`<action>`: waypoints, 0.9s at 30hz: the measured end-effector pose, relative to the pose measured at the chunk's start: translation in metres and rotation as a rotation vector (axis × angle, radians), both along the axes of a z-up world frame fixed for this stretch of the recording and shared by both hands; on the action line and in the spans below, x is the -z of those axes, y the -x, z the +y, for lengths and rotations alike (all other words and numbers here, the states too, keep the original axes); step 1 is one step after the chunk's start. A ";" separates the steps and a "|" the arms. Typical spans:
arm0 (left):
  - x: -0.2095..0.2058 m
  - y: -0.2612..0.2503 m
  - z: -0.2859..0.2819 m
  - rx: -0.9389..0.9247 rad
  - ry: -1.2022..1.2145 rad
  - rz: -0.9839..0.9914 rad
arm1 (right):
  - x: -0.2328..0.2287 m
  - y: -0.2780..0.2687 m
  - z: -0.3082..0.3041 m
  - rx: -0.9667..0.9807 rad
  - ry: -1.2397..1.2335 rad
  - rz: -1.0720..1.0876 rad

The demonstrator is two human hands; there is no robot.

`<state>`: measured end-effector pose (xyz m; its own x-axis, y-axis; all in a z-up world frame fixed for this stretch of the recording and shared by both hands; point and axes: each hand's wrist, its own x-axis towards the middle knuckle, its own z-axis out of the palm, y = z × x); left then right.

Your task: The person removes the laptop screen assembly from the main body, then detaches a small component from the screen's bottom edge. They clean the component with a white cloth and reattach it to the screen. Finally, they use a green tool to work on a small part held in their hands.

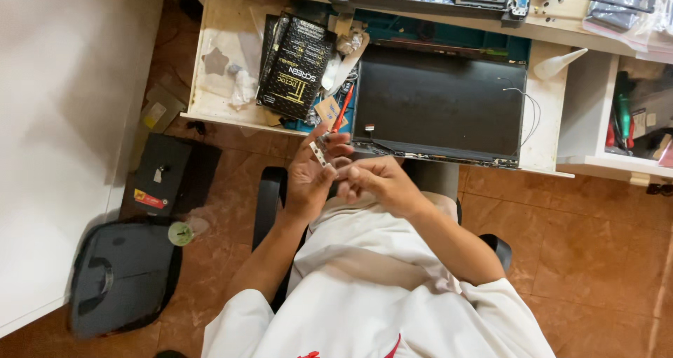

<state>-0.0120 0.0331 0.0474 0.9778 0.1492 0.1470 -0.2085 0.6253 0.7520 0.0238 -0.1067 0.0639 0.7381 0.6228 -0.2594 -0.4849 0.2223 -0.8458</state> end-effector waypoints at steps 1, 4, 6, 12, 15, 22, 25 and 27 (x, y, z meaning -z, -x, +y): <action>0.002 0.001 0.007 -0.005 0.002 -0.001 | -0.010 -0.013 -0.002 -0.005 0.002 -0.001; 0.005 0.002 0.024 -0.020 0.088 0.045 | -0.033 -0.061 -0.004 -0.009 0.220 -0.347; 0.003 0.002 0.033 -0.058 0.065 0.086 | -0.036 -0.102 0.000 0.081 0.342 -0.593; -0.016 0.000 0.038 -0.077 -0.024 0.264 | -0.002 -0.184 0.030 0.072 1.006 -1.177; -0.013 -0.001 0.039 -0.090 -0.010 0.265 | 0.025 -0.191 0.037 0.009 1.238 -1.355; -0.012 -0.002 0.039 -0.073 0.008 0.312 | 0.025 -0.186 0.035 0.091 1.152 -1.436; -0.010 -0.005 0.038 -0.084 -0.002 0.317 | 0.008 -0.180 0.029 0.052 1.174 -1.387; -0.005 -0.007 0.038 -0.026 0.041 0.237 | -0.006 -0.168 0.024 0.161 0.898 -1.317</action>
